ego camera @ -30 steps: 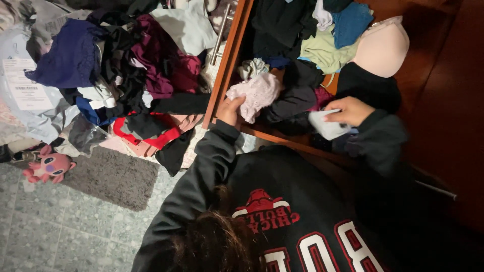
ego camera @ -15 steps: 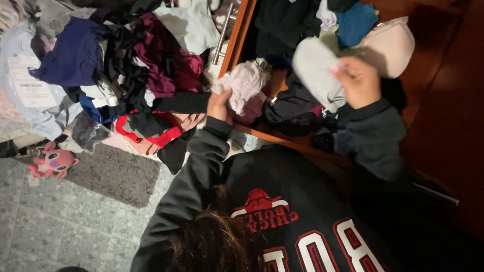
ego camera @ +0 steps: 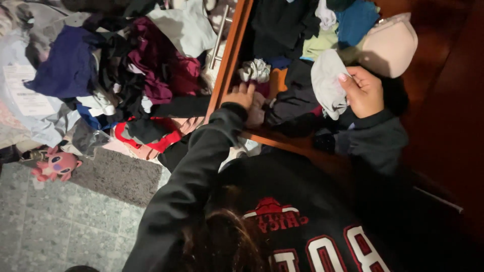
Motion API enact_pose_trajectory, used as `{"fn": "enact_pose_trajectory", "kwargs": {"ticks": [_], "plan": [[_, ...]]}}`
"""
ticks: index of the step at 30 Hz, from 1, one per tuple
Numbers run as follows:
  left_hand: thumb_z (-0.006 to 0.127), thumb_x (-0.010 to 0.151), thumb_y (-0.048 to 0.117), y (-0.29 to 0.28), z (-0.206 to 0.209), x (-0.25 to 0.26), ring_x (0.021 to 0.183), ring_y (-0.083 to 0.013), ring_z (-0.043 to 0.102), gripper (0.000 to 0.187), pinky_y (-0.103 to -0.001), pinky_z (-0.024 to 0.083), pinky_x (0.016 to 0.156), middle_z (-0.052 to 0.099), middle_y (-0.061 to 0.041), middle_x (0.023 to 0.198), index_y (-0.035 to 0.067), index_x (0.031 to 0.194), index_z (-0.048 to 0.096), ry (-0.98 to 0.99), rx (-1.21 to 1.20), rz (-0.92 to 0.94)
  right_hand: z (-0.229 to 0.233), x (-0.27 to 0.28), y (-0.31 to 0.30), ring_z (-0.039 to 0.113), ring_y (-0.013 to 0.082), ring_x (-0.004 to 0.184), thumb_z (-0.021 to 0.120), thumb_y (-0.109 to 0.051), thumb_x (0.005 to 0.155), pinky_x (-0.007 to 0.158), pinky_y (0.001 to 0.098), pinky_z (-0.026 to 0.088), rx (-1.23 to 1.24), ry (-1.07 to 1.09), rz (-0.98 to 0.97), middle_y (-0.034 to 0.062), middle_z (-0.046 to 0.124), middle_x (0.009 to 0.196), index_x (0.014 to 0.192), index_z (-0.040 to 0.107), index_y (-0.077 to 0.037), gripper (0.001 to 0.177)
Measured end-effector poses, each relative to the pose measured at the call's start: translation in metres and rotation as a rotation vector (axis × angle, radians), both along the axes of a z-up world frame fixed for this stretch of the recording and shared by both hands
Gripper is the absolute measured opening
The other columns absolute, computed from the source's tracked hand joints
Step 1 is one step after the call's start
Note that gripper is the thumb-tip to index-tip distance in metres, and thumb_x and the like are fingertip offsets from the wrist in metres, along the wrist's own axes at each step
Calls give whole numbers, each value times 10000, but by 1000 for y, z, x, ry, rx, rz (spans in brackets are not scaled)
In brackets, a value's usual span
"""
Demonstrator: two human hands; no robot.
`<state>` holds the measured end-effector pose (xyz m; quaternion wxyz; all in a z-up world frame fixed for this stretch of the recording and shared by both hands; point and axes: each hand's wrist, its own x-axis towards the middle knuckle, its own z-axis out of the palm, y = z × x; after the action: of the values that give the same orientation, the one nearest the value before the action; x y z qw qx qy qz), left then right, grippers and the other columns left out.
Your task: The person sits on the floor and sorts a pile of clothes by picking up items one by one, folding them, and placing them into an open wooden drawer. The person handles various garments including socks, underwear, and shirts.
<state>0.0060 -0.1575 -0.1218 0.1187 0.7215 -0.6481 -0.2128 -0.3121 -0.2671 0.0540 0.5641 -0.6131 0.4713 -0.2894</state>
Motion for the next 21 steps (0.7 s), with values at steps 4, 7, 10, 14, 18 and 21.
{"fn": "enact_pose_trajectory", "kwargs": {"ticks": [4, 7, 10, 14, 18, 21], "plan": [[569, 956, 266, 12, 30, -21, 1069, -276, 589, 269, -467, 467, 841, 641, -48, 1150, 186, 1210, 603, -380, -404, -234, -19, -26, 0, 569, -6, 772, 632, -166, 1121, 660, 173, 426, -25, 50, 48, -37, 708, 978, 1213, 658, 11, 201], [568, 1062, 302, 28, 31, -38, 1218, -280, 547, 221, -501, 462, 963, 590, -28, 1224, 220, 1267, 574, -316, -155, -317, -33, -42, 5, 481, 16, 665, 664, -169, 1093, 582, 203, 370, 13, 184, -29, -15, 674, 895, 1169, 691, 2, 189], [551, 1009, 453, 18, 36, -34, 1415, -388, 344, 483, -605, 385, 1056, 368, -65, 1484, 271, 1442, 438, -171, 352, -216, -35, -41, 0, 483, 25, 635, 662, -173, 1091, 570, 205, 386, 4, 208, -16, -3, 664, 870, 1160, 697, -11, 179], [626, 883, 559, 22, 0, -29, 1528, -435, 151, 783, -661, 329, 1090, 163, -76, 1683, 321, 1562, 318, -59, 795, -94, -33, -15, -12, 498, 14, 641, 650, -153, 1064, 568, 196, 404, 27, 162, 28, -22, 688, 922, 1176, 686, -10, 185], [538, 928, 596, 34, -30, -31, 1528, -426, 211, 709, -668, 357, 1100, 201, -78, 1687, 325, 1564, 379, -53, 683, -23, -49, 35, -33, 541, 20, 700, 648, -139, 1032, 616, 212, 445, 68, 97, 373, -17, 682, 908, 1189, 691, -19, 202], [538, 919, 621, 37, 28, -29, 1532, -413, 178, 704, -666, 323, 1119, 154, -71, 1693, 340, 1546, 383, -16, 733, -4, -104, 86, -54, 595, 56, 812, 639, -135, 1044, 712, 241, 495, 48, 98, 637, 4, 693, 924, 1171, 693, -10, 186]]}}
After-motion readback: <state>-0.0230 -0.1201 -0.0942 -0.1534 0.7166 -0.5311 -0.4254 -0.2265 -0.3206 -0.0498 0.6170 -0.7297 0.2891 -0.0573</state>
